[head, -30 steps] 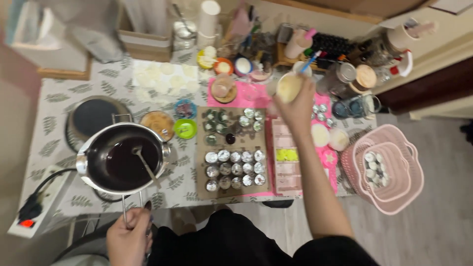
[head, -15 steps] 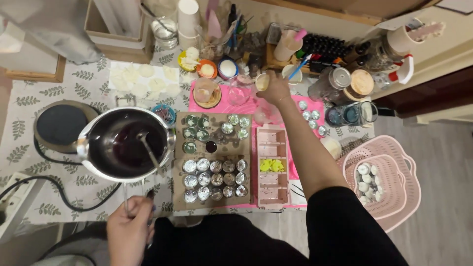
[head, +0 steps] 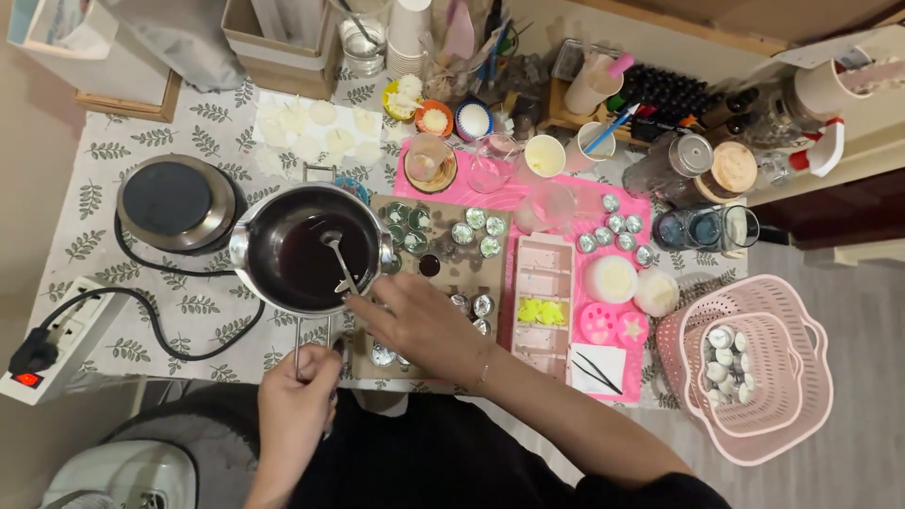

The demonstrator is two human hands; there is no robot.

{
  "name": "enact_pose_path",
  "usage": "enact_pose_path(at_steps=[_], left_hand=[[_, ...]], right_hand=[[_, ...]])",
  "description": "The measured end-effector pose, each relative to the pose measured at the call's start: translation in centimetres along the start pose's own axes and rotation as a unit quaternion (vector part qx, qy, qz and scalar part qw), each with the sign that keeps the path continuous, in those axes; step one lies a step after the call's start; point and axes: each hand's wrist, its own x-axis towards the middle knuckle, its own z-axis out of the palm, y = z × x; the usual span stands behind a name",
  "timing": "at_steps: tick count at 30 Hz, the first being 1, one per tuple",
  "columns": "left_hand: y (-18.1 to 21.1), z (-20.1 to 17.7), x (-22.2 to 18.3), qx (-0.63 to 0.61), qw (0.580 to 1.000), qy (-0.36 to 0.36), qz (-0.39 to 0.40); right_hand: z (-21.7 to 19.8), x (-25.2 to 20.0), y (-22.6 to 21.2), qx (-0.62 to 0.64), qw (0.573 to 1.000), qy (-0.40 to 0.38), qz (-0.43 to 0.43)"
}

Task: Pour liquid wax from a pot into small tea light containers using a spoon.

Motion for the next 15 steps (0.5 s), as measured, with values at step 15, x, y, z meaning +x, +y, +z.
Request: enact_pose_path(at_steps=[15], left_hand=[[-0.6, -2.1, 0.0, 0.112, 0.991, -0.048, 0.048]], right_hand=[[-1.1, 2.6, 2.0, 0.212, 0.927, 0.119, 0.284]])
